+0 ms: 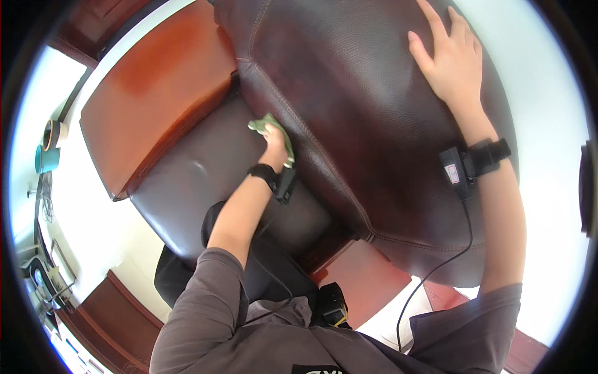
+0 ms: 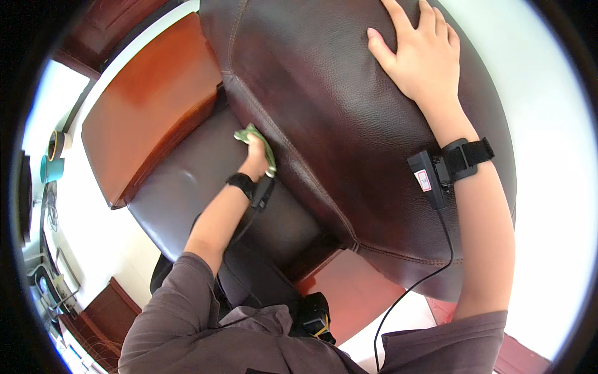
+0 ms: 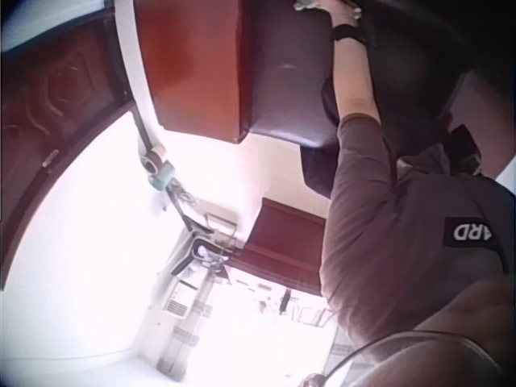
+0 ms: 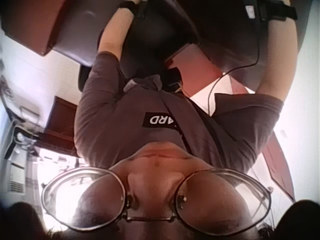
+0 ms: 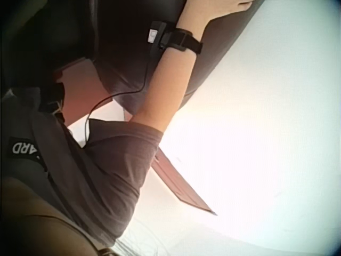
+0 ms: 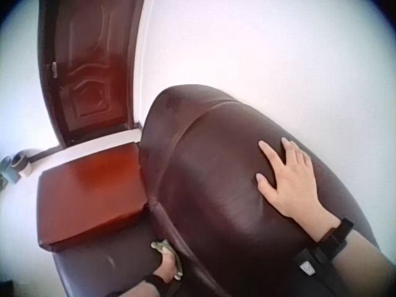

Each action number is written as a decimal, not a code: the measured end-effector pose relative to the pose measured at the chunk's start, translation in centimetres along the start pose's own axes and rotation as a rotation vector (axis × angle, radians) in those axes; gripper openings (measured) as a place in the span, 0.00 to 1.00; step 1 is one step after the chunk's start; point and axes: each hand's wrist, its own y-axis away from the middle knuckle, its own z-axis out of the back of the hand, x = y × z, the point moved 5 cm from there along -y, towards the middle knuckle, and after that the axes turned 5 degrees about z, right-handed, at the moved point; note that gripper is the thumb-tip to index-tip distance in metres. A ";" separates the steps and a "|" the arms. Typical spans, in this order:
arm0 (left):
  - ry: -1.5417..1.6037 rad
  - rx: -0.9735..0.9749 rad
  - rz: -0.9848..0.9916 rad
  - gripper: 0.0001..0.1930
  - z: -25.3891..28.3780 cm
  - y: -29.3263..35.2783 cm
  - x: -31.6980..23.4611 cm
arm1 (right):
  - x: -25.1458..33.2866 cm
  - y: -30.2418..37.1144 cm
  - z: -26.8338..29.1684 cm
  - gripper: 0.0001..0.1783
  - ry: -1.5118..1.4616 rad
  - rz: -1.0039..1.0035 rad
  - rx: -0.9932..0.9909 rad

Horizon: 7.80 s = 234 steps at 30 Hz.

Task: Cleaning a wooden table and a leather couch with a cloth.

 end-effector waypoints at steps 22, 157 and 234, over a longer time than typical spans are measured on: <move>0.434 0.507 -0.122 0.28 7.3 15.9 0.2 | -0.7 -0.8 -0.2 0.31 0.065 -0.048 -0.053; -1.067 -1.587 -0.877 0.26 34.2 19.7 -31.4 | 40.2 -10.2 -20.2 0.27 -0.491 0.067 -0.080; -0.989 -1.669 -0.809 0.25 32.8 21.4 -30.7 | 40.0 -36.9 -41.5 0.33 -0.563 -0.072 0.437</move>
